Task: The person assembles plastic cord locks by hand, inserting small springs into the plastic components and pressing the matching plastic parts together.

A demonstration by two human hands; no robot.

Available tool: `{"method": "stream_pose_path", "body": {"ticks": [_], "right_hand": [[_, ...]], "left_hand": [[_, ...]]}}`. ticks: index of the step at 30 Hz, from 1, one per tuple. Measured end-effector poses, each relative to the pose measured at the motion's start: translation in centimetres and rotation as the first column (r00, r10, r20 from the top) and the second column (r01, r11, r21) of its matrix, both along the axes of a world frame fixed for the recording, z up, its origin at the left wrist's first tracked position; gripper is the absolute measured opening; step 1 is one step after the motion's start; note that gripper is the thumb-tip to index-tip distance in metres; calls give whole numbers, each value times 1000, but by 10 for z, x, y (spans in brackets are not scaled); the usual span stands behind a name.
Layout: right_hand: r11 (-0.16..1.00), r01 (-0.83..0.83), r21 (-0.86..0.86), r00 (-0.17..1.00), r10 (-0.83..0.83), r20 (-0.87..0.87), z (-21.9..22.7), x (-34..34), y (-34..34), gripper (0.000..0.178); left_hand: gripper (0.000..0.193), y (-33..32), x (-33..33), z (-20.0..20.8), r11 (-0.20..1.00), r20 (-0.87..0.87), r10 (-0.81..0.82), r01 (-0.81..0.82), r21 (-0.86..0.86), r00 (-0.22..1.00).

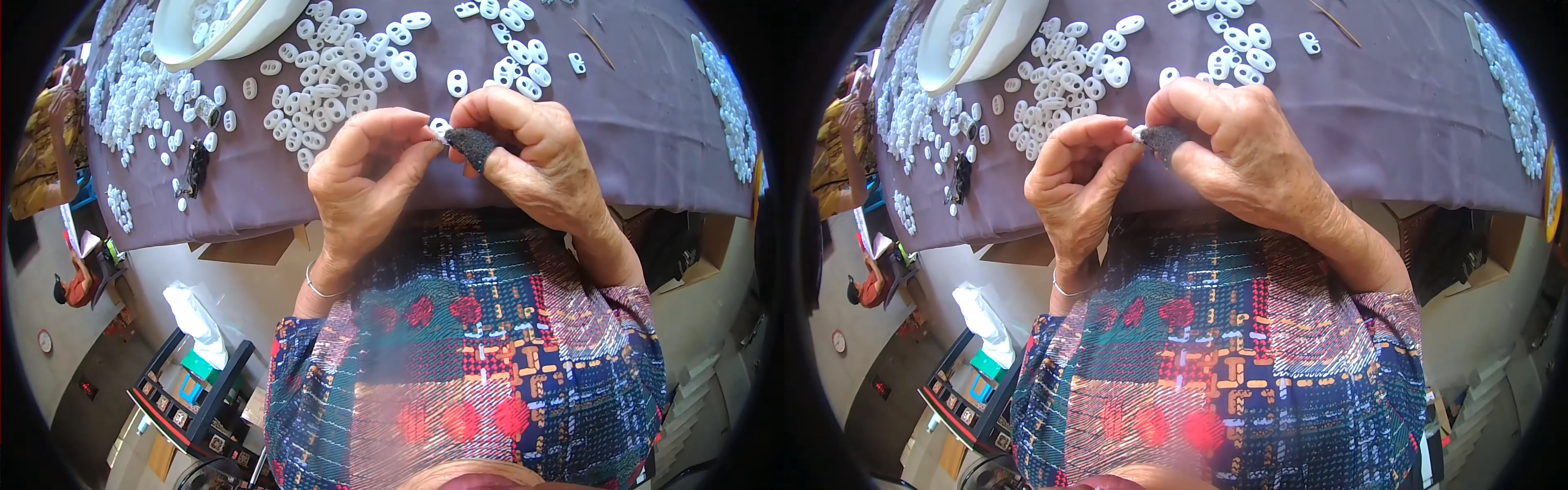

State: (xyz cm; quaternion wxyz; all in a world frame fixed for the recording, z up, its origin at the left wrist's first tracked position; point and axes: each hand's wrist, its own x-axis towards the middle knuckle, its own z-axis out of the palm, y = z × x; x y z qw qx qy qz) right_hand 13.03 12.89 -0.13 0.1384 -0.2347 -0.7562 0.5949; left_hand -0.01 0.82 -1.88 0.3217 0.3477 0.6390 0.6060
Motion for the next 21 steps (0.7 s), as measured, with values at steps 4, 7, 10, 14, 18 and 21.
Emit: {"method": "stream_pose_path", "body": {"ticks": [4,7,10,14,18,21], "right_hand": [[998,-6,58,1000,7,-7,-3,-1,-1,17],[998,0,59,1000,0,4,-5,-1,-2,18],[995,-11,101,1000,11,-2,-5,-2,-2,19],[979,-51,199,998,56,-22,-6,-4,-1,23],[948,-61,313,995,81,-52,-8,-6,1,25],[990,-49,134,998,53,-31,-9,-6,1,20]], "left_hand": [[24,0,0,-1,1000,13,8,-7,-14,1000],[24,0,1,0,999,29,17,-16,-35,999],[24,-1,1,1,997,36,31,-28,-76,999],[22,-2,-2,2,994,34,28,-24,-108,999],[25,-2,-4,2,991,29,-1,5,-130,1000],[29,-1,-5,2,994,58,2,4,-107,998]]}}
